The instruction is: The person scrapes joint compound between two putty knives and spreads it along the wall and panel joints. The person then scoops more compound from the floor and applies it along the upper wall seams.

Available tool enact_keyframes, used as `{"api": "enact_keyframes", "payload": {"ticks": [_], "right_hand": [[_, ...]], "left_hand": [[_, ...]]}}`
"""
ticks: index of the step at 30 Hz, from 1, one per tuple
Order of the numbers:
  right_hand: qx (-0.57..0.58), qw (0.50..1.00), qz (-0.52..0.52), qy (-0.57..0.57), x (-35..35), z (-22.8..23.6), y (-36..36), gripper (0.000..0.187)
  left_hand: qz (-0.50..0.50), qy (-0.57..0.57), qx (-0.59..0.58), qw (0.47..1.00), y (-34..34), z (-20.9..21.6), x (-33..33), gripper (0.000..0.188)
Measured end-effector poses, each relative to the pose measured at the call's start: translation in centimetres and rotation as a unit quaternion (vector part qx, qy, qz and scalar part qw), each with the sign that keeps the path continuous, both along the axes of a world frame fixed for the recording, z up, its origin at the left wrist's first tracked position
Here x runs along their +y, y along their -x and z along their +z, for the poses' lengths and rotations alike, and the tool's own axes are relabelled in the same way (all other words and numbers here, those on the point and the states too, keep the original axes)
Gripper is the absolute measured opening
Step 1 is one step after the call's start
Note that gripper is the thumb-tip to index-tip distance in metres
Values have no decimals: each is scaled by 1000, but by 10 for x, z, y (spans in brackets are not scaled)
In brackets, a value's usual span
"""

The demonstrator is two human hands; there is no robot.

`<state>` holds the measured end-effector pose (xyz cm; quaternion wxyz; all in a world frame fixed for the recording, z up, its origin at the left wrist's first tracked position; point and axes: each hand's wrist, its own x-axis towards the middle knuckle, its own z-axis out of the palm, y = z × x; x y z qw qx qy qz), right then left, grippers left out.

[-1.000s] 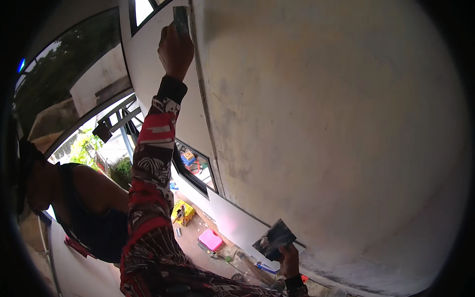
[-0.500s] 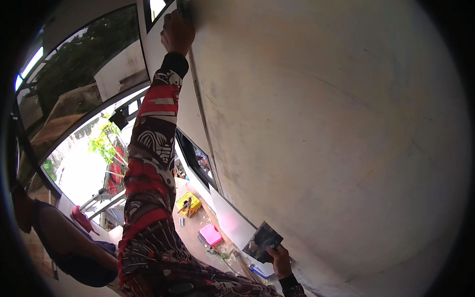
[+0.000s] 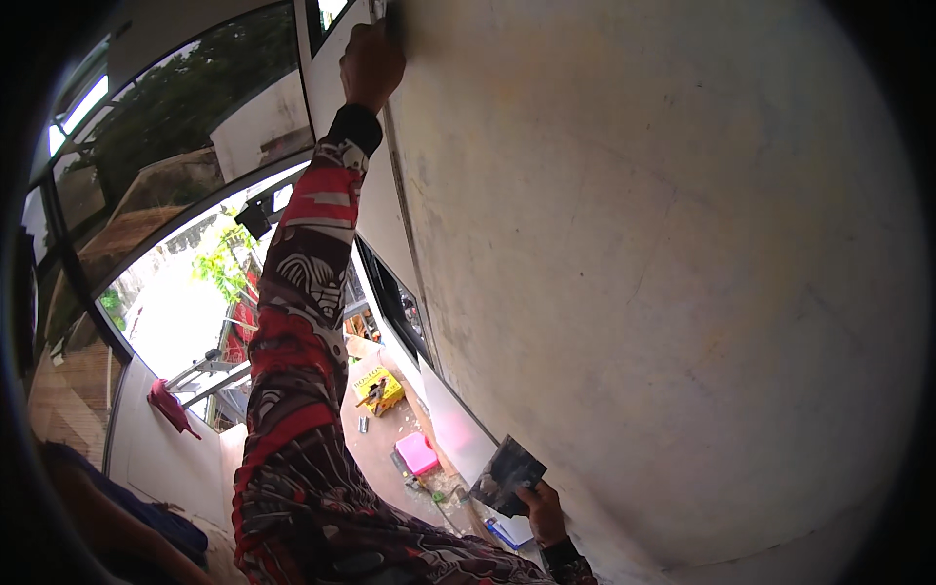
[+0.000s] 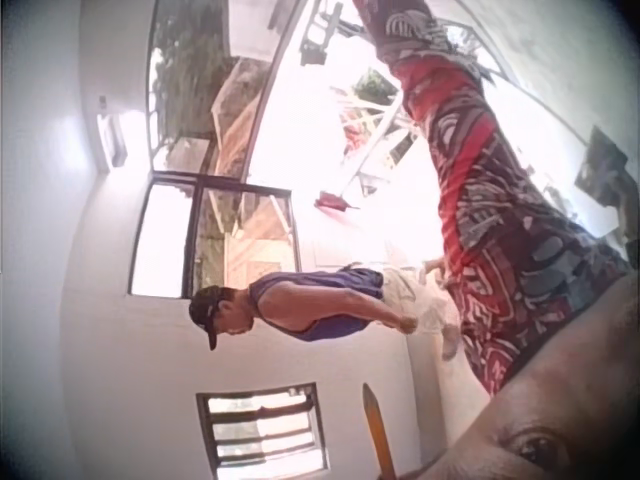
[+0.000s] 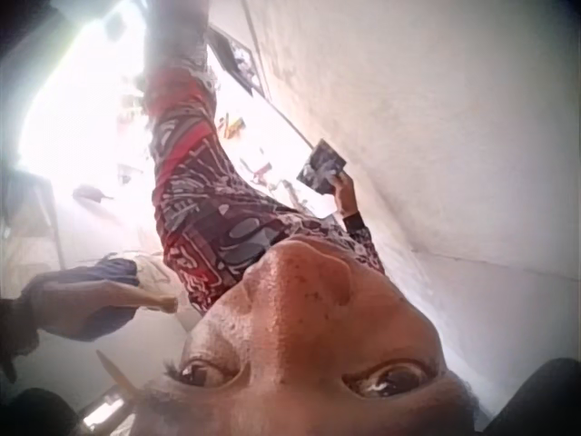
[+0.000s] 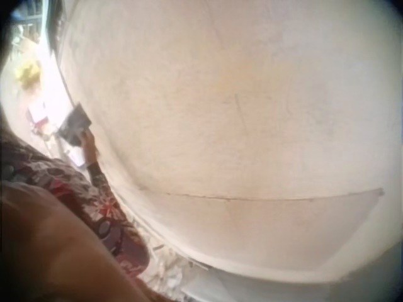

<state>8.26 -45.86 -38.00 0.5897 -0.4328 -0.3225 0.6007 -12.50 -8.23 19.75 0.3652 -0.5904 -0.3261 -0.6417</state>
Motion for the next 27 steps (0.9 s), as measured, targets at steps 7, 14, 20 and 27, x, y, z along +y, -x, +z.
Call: {"api": "enact_keyframes", "payload": {"ticks": [7, 14, 20, 27], "right_hand": [[10, 1000, -10, 5, 0, 7, 1, 22], [7, 1000, -17, -8, -4, 5, 5, 22], [6, 999, -44, -8, 2, -5, 6, 23], [13, 999, -51, -6, -1, 5, 11, 22]], "left_hand": [[-122, -9, -116, 986, 19, 7, -6, 26], [-23, 44, -85, 995, 25, 32, 12, 31], [-106, 3, -41, 994, 36, 21, 18, 23], [-105, 35, -77, 991, 28, 0, 6, 25]]}}
